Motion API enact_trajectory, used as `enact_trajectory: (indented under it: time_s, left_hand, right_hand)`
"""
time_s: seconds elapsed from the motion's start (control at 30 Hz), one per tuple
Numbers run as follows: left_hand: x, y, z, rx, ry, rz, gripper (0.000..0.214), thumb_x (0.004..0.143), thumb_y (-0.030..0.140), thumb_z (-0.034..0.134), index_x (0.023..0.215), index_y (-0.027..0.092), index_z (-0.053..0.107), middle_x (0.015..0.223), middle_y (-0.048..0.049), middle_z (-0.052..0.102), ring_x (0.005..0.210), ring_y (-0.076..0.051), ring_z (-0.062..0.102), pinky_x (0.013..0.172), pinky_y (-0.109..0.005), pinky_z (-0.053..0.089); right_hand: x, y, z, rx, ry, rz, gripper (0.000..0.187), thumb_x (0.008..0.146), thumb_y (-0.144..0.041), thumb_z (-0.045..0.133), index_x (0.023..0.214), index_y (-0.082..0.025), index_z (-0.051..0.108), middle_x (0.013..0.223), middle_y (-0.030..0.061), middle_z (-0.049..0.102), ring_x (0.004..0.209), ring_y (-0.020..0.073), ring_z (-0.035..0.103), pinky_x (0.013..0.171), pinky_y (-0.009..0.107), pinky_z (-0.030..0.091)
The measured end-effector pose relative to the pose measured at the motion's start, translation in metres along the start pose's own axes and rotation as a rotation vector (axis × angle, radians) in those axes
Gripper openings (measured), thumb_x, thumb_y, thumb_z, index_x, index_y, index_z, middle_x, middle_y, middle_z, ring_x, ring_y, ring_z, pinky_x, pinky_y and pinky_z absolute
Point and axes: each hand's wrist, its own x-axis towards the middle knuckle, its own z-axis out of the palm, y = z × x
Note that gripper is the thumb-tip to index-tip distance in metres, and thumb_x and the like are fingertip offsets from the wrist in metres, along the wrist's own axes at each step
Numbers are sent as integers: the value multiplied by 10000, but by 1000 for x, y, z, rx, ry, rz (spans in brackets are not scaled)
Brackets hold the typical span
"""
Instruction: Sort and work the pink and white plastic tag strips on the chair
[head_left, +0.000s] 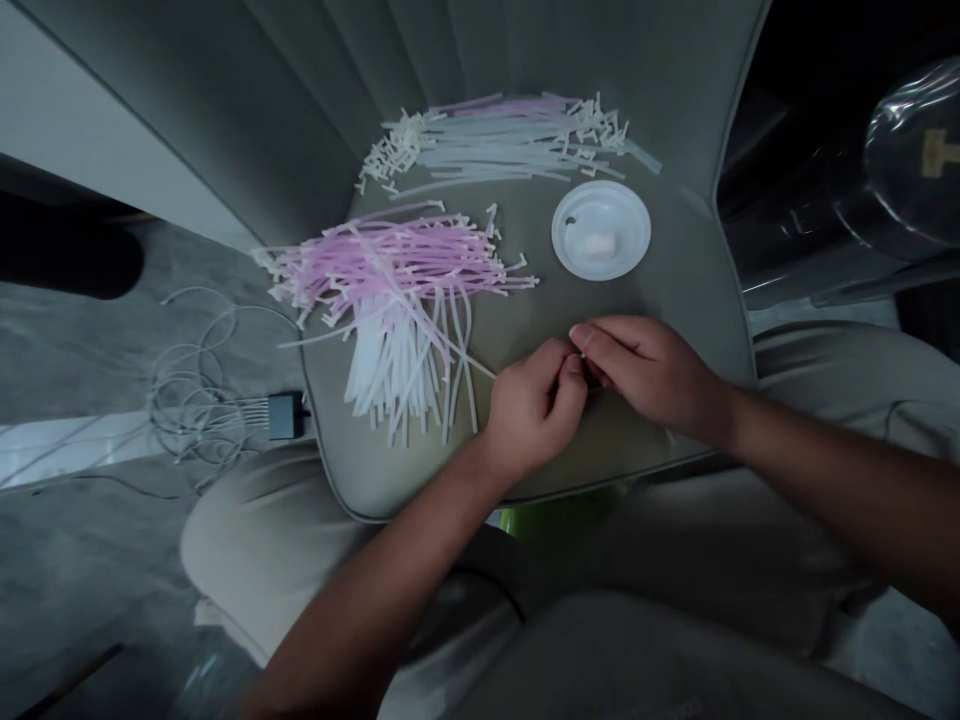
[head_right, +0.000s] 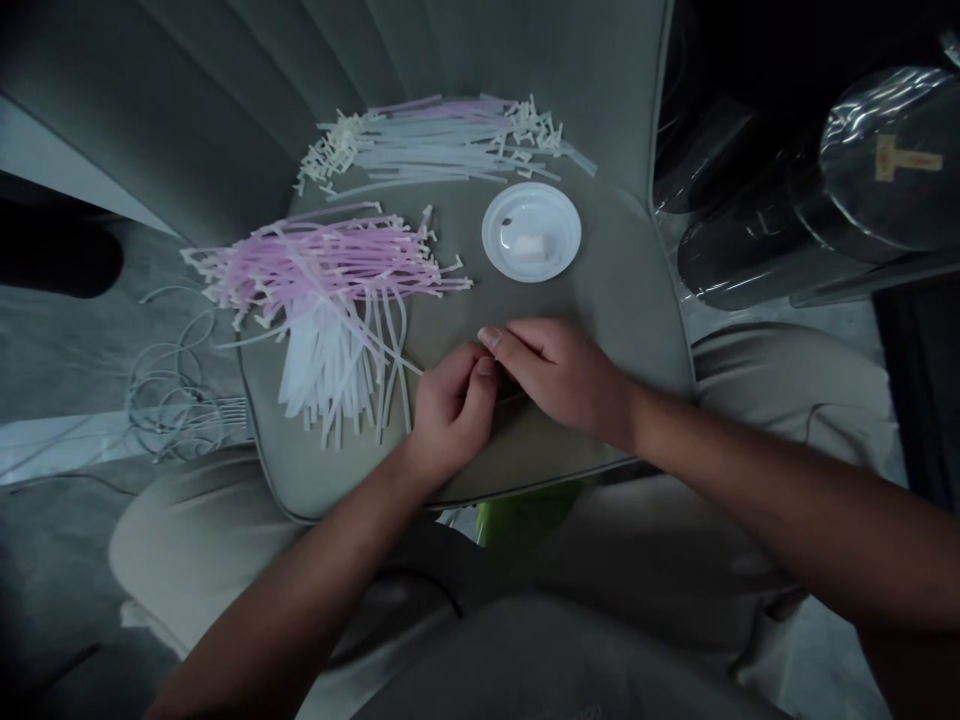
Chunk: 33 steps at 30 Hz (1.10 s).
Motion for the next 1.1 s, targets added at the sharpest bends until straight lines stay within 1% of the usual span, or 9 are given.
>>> enact_trajectory:
  time_s: [0.13, 0.4, 0.53, 0.8, 1.1]
  left_hand:
    - [-1, 0, 0, 18, -8, -1, 283, 972, 288, 407, 710, 198, 462, 605, 23, 514, 555, -97, 461, 532, -263, 318]
    - [0, 1, -1, 7, -20, -24, 292, 975, 292, 403, 703, 197, 453, 604, 25, 492, 560, -98, 452, 531, -268, 320]
    - [0, 1, -1, 5, -15, -25, 296, 979, 305, 398, 709, 200, 460, 604, 25, 493, 561, -100, 452, 528, -267, 323]
    - [0, -1, 0, 0, -1, -19, 280, 974, 285, 409, 713, 199, 461, 614, 24, 515, 568, -101, 464, 539, -266, 315]
    - [1, 0, 1, 0, 5, -41, 286, 973, 298, 400, 715, 198, 476, 622, 20, 528, 579, -107, 472, 555, -256, 318]
  right_hand:
    - [-3, 0, -2, -45, -31, -13, 408, 976, -373, 449, 610, -194, 417, 580, -30, 413, 574, 105, 367, 549, 284, 290]
    - [-1, 0, -3, -35, -41, 8, 405, 973, -364, 450, 607, -192, 429, 582, -28, 426, 576, 105, 384, 554, 283, 302]
    - [-1, 0, -3, -30, -34, 11, 413, 974, -378, 451, 606, -193, 421, 586, -27, 420, 580, 106, 382, 556, 282, 302]
    - [0, 2, -1, -11, -20, -30, 410, 981, -395, 442, 626, -190, 438, 603, -33, 419, 587, 102, 377, 574, 279, 304]
    - [2, 2, -1, 18, -13, -9, 436, 971, -449, 448, 622, -187, 442, 596, -39, 406, 581, 98, 372, 551, 273, 293]
